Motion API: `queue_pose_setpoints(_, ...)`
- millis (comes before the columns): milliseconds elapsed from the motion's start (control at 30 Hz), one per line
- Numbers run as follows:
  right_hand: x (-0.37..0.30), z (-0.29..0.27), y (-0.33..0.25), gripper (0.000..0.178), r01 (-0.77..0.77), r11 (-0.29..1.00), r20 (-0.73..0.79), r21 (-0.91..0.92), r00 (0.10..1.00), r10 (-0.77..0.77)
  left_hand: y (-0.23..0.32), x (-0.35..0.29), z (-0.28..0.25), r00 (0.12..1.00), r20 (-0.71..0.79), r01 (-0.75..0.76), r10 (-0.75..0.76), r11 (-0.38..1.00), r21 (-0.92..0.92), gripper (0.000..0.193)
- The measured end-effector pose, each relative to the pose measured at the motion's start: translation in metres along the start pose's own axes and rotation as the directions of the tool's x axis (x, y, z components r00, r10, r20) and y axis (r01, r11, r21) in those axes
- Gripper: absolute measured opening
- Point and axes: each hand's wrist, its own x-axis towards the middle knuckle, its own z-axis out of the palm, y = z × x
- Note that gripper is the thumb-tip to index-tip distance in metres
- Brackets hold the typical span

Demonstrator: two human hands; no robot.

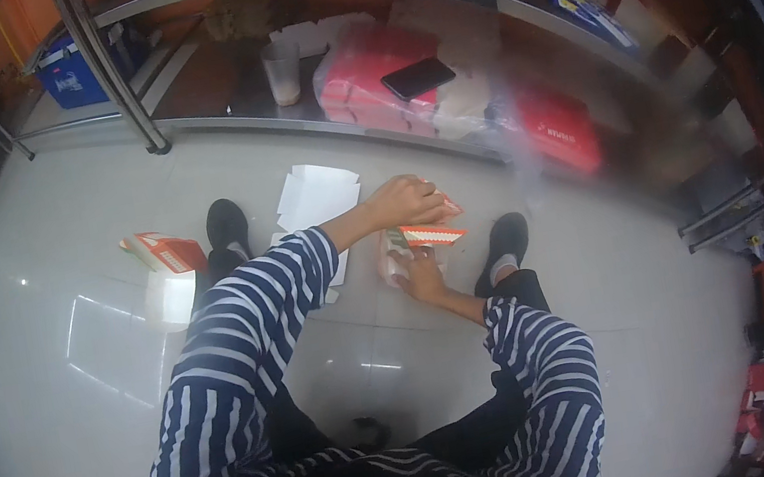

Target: The person sits on the floor and folds flat, colorful cardboard pieces into small boxes. They manipulate the flaps and tabs to form the box structure and stack the finished boxes on the floor.

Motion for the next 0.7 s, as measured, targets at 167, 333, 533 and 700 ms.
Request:
queue_pose_setpoints(167,0.010,0.015,0.045,0.052,-0.189,0.955,0.415,0.229,0.906,0.079,-0.011,-0.015,-0.002,0.890,0.060,0.411,-0.453,0.737,-0.536,0.033)
queue_pose_setpoints(333,0.039,-0.001,0.034,0.059,-0.347,0.913,0.722,0.213,0.686,0.092,-0.024,-0.132,-0.037,0.548,0.557,0.689,-0.624,0.714,0.122,0.065)
queue_pose_setpoints(533,0.013,0.021,0.051,0.062,-0.095,0.966,0.497,0.242,0.867,-0.039,0.047,-0.229,-0.025,0.146,0.894,0.296,-0.423,0.881,0.369,0.097)
queue_pose_setpoints(700,0.016,0.019,0.048,0.062,-0.180,0.946,0.530,0.270,0.848,0.010,0.048,-0.233,-0.003,0.429,0.873,-0.051,-0.231,0.959,0.279,0.052)
